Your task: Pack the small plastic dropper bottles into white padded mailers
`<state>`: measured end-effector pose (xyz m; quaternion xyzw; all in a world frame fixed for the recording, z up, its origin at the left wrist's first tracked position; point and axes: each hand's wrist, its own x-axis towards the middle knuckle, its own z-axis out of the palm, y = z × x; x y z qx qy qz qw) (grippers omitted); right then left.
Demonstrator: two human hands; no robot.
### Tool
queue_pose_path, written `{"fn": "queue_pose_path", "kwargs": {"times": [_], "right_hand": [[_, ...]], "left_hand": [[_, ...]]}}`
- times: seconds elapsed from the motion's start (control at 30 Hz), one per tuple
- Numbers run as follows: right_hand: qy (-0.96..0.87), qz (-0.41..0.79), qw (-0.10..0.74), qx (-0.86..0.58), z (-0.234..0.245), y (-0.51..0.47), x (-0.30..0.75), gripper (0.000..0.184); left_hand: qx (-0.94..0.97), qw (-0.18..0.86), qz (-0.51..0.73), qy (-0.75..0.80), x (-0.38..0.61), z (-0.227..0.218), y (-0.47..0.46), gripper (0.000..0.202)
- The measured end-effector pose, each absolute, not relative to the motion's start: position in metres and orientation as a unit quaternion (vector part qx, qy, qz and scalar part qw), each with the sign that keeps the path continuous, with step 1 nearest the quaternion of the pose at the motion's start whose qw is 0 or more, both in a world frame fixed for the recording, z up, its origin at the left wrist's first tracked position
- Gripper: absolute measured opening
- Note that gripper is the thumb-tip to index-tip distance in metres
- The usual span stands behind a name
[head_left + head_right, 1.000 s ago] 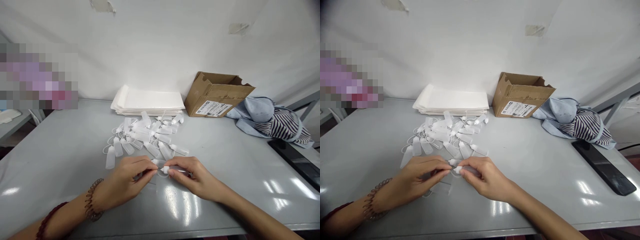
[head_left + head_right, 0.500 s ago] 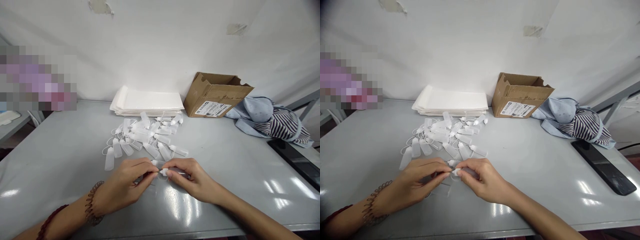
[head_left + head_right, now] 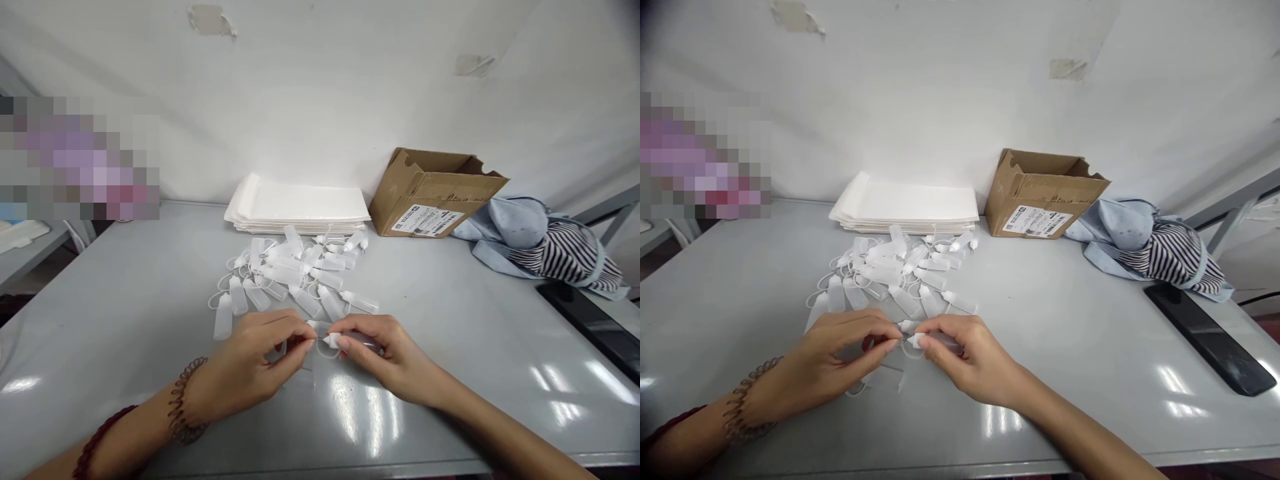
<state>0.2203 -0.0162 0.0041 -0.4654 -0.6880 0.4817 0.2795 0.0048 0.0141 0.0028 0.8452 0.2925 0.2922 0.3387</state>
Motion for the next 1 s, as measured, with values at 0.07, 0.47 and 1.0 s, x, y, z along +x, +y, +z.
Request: {"fn": "queue_pose_path", "kwargs": {"times": [0.07, 0.47, 1.0], "right_hand": [[-0.692, 0.479, 0.275, -0.465, 0.0026, -0.0176, 0.2199, 0.022], [-0.715, 0.473, 0.262, -0.444, 0.0001, -0.0193, 0.2154, 0.025], [-0.667, 0.497, 0.296, -0.47, -0.0025, -0.0199, 0.2137, 0.025]], "left_hand": [[0.845, 0.335, 0.296, 0.292, 0.0051, 0.0013, 0.0128, 0.011], [0.848, 0.332, 0.292, 0.293, 0.0091, -0.006, 0.0145, 0.014], [0.867, 0.272, 0.314, 0.276, 0.0098, -0.0076, 0.0155, 0.013]]}}
